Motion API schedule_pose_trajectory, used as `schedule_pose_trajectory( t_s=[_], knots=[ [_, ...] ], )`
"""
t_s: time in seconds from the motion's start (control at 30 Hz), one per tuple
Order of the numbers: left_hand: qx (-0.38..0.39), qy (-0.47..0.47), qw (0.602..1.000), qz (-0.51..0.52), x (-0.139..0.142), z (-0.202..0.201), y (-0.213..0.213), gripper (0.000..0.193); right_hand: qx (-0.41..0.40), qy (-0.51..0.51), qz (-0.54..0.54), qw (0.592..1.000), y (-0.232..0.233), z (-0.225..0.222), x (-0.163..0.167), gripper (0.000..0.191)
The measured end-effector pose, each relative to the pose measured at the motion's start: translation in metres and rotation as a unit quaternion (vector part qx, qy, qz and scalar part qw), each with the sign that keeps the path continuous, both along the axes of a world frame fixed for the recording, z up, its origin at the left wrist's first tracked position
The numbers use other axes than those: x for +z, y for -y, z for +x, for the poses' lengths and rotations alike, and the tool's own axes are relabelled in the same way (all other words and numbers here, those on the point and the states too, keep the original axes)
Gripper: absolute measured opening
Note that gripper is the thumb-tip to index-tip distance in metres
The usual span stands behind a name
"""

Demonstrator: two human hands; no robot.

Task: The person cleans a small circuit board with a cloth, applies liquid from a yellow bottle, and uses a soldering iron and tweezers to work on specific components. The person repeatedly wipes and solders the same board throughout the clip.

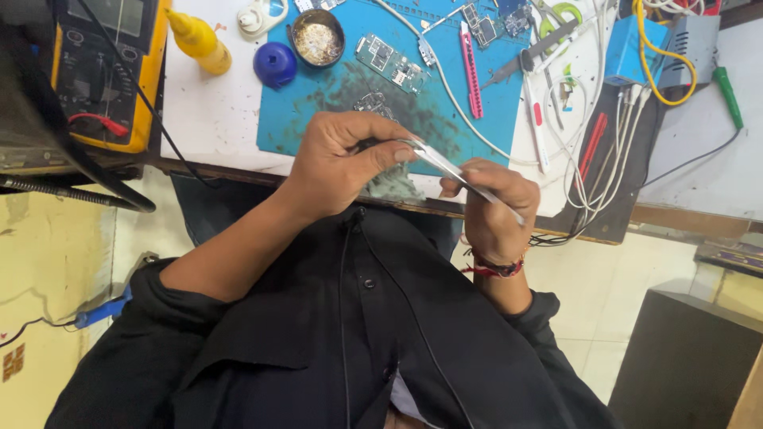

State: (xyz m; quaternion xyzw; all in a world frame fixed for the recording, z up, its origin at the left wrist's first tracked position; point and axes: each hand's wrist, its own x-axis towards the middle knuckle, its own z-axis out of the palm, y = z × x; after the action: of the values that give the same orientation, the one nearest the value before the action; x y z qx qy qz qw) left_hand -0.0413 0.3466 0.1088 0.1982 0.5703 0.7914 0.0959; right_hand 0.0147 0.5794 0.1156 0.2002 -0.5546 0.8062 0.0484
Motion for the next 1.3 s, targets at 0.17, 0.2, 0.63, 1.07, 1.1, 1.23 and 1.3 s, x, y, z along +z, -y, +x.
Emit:
schedule_pose_trajectory(
  t_s=[0.17, 0.2, 0.63, 1.07, 1.1, 1.23, 1.3],
  knots=[
    [0.039, -0.089, 0.993, -0.060, 0.021, -0.030, 0.014, 0.010, 0.267, 0.103, -0.128, 0.949, -0.019, -0.046, 0.019, 0.082],
    [0.039, -0.099, 0.991, -0.078, 0.025, -0.035, 0.015, 0.010, 0.243, 0.161, -0.083, 0.953, -0.026, -0.052, 0.022, 0.073],
    [0.002, -0.153, 0.977, -0.152, 0.022, -0.127, 0.041, 0.015, 0.157, 0.306, 0.154, 0.926, -0.002, -0.147, 0.006, 0.021],
    [0.036, -0.060, 0.994, -0.081, 0.002, -0.199, 0.068, 0.014, -0.262, -0.128, 0.390, 0.874, 0.091, -0.199, 0.003, 0.021],
    [0.046, -0.075, 0.992, -0.088, 0.002, -0.203, 0.070, 0.014, -0.254, -0.119, 0.378, 0.882, 0.096, -0.203, 0.000, 0.021],
    [0.050, -0.083, 0.990, -0.102, 0.003, -0.223, 0.081, 0.013, -0.134, 0.139, 0.280, 0.940, 0.098, -0.225, -0.005, 0.015],
    [0.043, -0.090, 0.989, -0.109, 0.002, -0.234, 0.083, 0.013, -0.070, 0.260, 0.198, 0.942, 0.097, -0.237, -0.005, 0.017]
  ],
)
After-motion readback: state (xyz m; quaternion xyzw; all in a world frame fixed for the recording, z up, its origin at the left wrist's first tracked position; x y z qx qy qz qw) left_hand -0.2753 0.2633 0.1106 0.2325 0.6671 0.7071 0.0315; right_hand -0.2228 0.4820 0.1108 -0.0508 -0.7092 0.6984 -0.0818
